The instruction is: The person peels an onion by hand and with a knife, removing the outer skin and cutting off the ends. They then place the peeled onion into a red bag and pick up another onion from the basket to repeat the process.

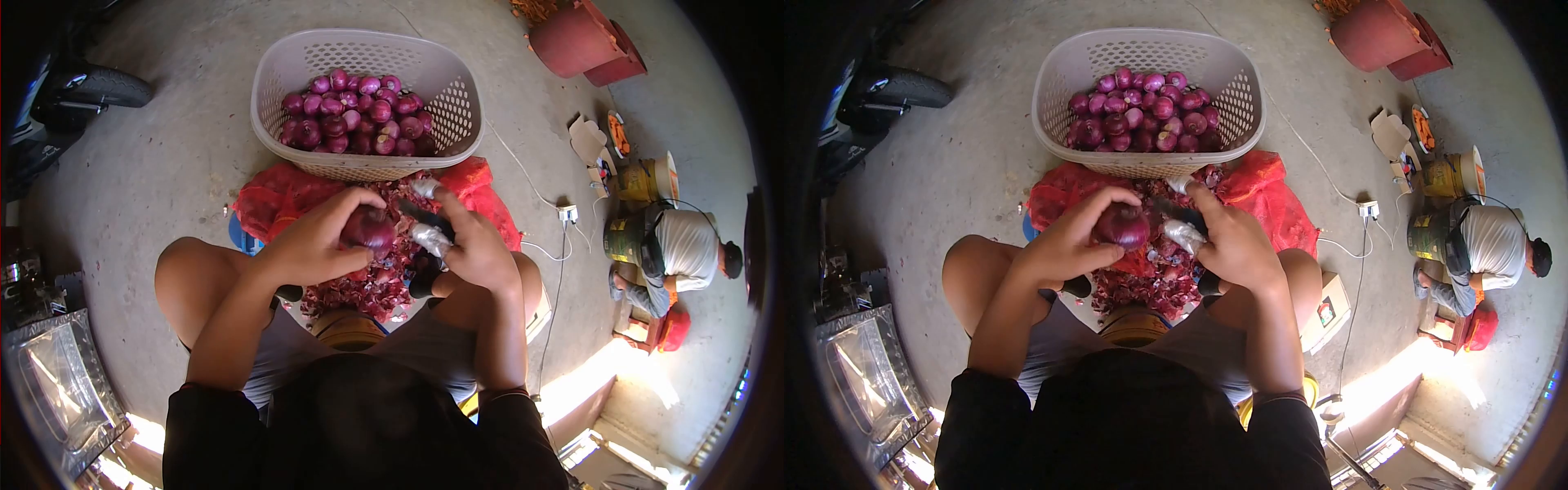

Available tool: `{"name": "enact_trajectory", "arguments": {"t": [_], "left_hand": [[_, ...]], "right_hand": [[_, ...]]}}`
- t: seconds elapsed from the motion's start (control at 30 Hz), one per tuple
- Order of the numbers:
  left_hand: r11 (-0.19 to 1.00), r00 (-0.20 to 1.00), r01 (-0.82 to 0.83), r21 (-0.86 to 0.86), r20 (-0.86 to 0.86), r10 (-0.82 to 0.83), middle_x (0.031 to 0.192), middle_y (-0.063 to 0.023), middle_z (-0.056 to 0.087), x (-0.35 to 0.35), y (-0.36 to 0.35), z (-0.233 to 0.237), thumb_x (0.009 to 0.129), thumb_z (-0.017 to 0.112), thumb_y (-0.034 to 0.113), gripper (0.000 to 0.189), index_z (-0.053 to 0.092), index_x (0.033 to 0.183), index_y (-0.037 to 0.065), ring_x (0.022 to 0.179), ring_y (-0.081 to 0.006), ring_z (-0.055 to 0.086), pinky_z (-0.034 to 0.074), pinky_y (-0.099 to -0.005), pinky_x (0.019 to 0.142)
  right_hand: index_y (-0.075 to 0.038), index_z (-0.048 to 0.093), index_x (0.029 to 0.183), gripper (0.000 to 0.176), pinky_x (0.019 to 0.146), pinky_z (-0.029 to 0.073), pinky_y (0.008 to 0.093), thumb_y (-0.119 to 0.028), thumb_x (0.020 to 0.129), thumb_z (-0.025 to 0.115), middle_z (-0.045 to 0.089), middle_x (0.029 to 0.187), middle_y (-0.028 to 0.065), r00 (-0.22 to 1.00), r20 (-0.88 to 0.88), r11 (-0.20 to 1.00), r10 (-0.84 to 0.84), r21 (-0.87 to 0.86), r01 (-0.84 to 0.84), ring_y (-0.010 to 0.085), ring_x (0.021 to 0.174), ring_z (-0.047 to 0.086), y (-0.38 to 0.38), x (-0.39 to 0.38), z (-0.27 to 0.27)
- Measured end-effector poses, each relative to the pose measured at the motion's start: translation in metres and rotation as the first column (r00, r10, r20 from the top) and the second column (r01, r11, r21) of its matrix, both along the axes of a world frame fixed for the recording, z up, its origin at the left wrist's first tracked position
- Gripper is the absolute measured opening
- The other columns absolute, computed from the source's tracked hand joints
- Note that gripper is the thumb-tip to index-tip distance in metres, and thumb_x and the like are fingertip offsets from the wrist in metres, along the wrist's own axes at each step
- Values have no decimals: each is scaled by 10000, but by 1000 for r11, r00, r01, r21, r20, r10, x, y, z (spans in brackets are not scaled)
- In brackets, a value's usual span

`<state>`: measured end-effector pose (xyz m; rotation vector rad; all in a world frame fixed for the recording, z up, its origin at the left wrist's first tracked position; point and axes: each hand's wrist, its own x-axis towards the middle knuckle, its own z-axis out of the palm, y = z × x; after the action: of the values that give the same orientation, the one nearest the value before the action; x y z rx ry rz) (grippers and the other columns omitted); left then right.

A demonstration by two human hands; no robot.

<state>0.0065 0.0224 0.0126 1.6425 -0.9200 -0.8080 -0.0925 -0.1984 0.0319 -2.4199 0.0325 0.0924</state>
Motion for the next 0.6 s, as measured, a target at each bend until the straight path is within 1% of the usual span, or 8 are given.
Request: {"name": "enact_trajectory", "arguments": {"t": [0.1, 0.13, 0.23, 0.33, 0.43, 0.47, 0.57, 0.6], "left_hand": [[959, 955, -157, -236, -284, 87, 1244, -75, 431, -1, -5, 4, 740, 638, -2, 596, 383, 1276, 45, 1160, -175, 446, 360, -338, 990], [940, 928, -209, -271, -357, 103, 1279, -79, 401, -1, -6, 7, 751, 648, -5, 601, 367, 1282, 20, 1164, -176, 446, 351, -330, 1007], [866, 919, -302, -398, -364, 153, 1216, -81, 456, 0, -10, 3, 753, 670, -21, 593, 378, 1266, 28, 1122, -152, 477, 390, -303, 974], [814, 890, -369, -449, -424, 170, 1250, -96, 434, -1, -12, 0, 737, 679, -40, 641, 357, 1289, 16, 1156, -163, 453, 392, -318, 979], [788, 880, -381, -483, -450, 151, 1282, -110, 417, -1, -14, -2, 731, 679, -53, 666, 345, 1304, 7, 1183, -176, 435, 385, -327, 988], [784, 880, -378, -491, -454, 140, 1294, -115, 411, -1, -14, -3, 729, 679, -58, 675, 341, 1309, 5, 1193, -180, 428, 383, -330, 991], [768, 915, -364, -528, -356, 189, 1330, -124, 390, -5, -16, -2, 723, 673, -70, 670, 355, 1307, 11, 1216, -191, 412, 367, -330, 1007], [771, 927, -360, -526, -295, 232, 1338, -127, 386, -6, -17, 0, 718, 675, -67, 668, 363, 1304, 12, 1222, -195, 407, 362, -331, 1010]], "right_hand": [[-24, 416, 1227, 513, 690, 476, 392, -126, 772, 628, 623, 887, 199, 993, 113, 971, -16, 238, -11, 375, 834, 613, -8, -2, -12], [-21, 417, 1224, 493, 740, 473, 381, -107, 783, 619, 608, 982, 210, 997, 67, 969, -27, 248, 9, 362, 917, 606, -8, -4, -10], [-17, 413, 1229, 501, 753, 473, 384, -105, 784, 625, 609, 998, 204, 990, 141, 959, -16, 281, -25, 355, 917, 613, 0, -4, -3], [-14, 416, 1225, 522, 733, 484, 385, -81, 761, 645, 616, 994, 197, 961, 275, 946, 22, 305, -109, 350, 880, 628, 11, 0, -3], [-13, 427, 1208, 522, 687, 495, 378, -62, 744, 660, 615, 991, 202, 952, 305, 954, 3, 286, -95, 350, 830, 638, 15, -2, -19], [-8, 433, 1195, 522, 647, 498, 374, -58, 732, 669, 617, 972, 206, 924, 381, 956, 9, 269, -120, 350, 805, 640, 15, 0, -24], [-6, 444, 1178, 508, 644, 496, 376, -56, 725, 668, 618, 957, 207, 915, 402, 957, -12, 271, -107, 357, 799, 636, 17, 2, -27], [-8, 452, 1172, 502, 644, 496, 376, -56, 722, 669, 618, 954, 205, 931, 364, 956, -19, 279, -89, 358, 798, 636, 17, 2, -26]]}}
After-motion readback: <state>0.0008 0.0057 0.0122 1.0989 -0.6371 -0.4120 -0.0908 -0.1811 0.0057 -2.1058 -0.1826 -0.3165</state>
